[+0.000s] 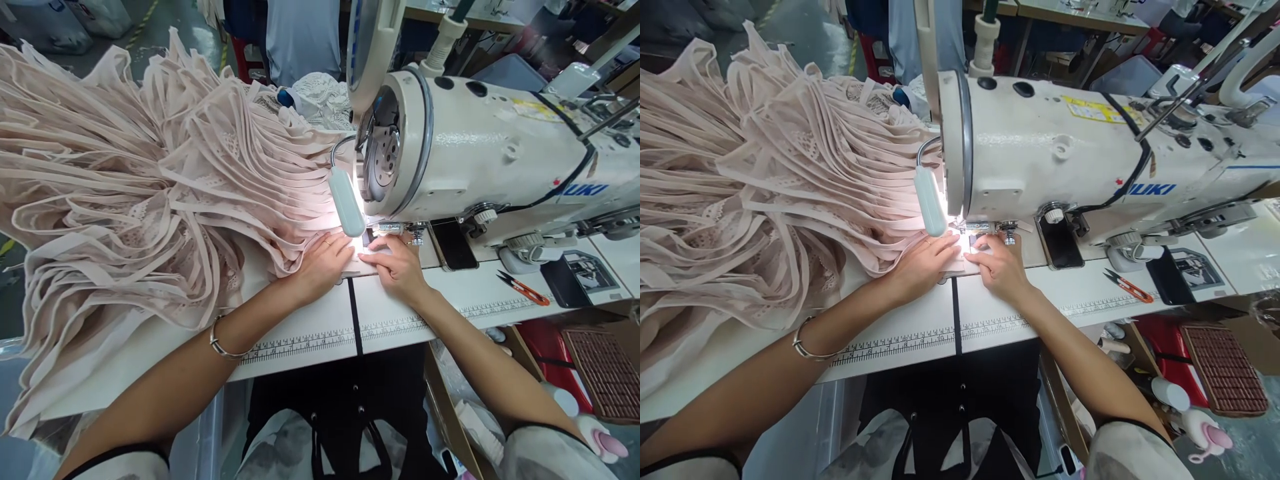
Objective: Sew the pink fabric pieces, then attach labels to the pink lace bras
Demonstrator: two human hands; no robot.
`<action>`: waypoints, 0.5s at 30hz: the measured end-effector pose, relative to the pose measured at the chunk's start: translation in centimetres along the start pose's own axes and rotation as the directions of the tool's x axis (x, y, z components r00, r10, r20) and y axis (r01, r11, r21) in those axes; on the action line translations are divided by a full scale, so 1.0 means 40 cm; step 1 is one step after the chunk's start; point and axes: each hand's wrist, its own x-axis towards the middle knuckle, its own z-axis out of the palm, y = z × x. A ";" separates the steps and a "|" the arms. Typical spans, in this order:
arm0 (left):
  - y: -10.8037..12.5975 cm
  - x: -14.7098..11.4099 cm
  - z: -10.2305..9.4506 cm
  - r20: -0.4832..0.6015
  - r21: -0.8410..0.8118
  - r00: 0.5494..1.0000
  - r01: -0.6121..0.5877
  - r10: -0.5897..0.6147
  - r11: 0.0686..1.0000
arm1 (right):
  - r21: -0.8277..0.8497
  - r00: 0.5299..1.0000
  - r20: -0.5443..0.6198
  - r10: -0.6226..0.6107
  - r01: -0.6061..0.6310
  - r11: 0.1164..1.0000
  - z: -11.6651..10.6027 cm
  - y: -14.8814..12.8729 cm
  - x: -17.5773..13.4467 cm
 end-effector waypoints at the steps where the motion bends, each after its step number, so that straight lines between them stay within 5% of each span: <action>1: 0.001 0.000 -0.002 0.013 -0.002 1.000 -0.002 0.002 1.000 | 0.004 1.000 0.002 0.002 -0.002 1.000 0.000 -0.001 -0.001; 15: -0.009 0.003 0.006 -0.058 -0.044 0.998 -0.030 0.028 0.999 | -0.009 0.998 -0.031 -0.062 0.061 0.998 0.011 0.006 0.003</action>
